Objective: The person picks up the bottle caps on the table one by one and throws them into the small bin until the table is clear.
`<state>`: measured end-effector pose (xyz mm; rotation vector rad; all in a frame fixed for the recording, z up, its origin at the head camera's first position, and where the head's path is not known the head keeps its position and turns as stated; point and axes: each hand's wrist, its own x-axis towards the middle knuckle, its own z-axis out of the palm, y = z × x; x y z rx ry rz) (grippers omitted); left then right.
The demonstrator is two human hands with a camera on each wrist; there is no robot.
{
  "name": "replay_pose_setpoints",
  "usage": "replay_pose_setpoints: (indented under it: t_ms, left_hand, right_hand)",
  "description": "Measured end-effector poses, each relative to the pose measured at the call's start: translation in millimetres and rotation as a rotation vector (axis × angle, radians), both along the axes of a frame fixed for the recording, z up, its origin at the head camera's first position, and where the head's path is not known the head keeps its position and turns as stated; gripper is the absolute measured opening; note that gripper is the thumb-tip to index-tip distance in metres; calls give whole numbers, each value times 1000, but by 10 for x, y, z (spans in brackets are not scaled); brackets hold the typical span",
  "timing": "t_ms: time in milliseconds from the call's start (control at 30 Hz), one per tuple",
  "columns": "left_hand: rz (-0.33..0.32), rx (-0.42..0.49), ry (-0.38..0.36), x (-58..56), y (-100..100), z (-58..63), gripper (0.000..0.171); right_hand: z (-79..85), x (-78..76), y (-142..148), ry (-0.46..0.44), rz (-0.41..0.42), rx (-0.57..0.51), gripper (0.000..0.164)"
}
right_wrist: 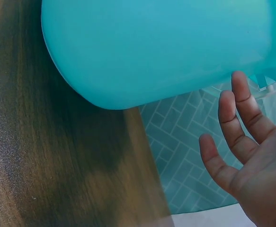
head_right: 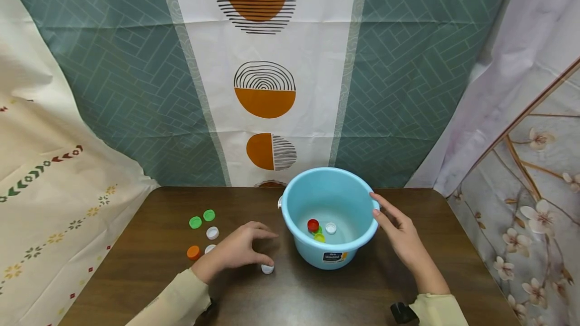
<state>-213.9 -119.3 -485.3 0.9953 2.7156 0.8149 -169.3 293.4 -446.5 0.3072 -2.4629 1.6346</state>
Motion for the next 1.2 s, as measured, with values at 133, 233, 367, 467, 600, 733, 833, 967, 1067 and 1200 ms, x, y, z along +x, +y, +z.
replay_pose_setpoints:
  t_ms: [133, 233, 367, 467, 600, 733, 833, 967, 1067, 1200]
  left_hand:
    - [-13, -46, -24, 1, -17, -60, 61]
    - [-13, -74, -28, 1, -23, -92, 60]
    - [-16, -114, -11, 0, -24, -123, 56]
    - [-22, -132, -2, -3, -26, -143, 55]
    - [-29, -142, -7, -12, -34, -180, 52]
    - [-42, -142, -19, -22, -36, -214, 45]
    - [-50, -142, -17, -25, -32, -225, 41]
    - [-55, -144, -9, -21, -22, -225, 38]
    - [-54, -145, -5, -18, -15, -227, 35]
    - [-49, -143, -1, -21, -12, -229, 32]
  right_hand:
    - [-2, 2, 2, 10, 6, -4, 46]
    - [-5, 4, 3, 14, 8, -8, 46]
    - [-8, 6, 4, 13, 7, -8, 46]
    - [-17, 5, 5, 7, 4, -7, 46]
    - [-38, 0, 6, -6, -8, -12, 45]
    - [-42, 2, 7, -15, -15, -17, 45]
    - [-36, 4, 5, -20, -20, -17, 45]
    - [-30, 5, 3, -22, -19, -11, 45]
    - [-29, 1, 2, -21, -23, -3, 45]
    - [-28, -5, -1, -19, -27, 7, 45]
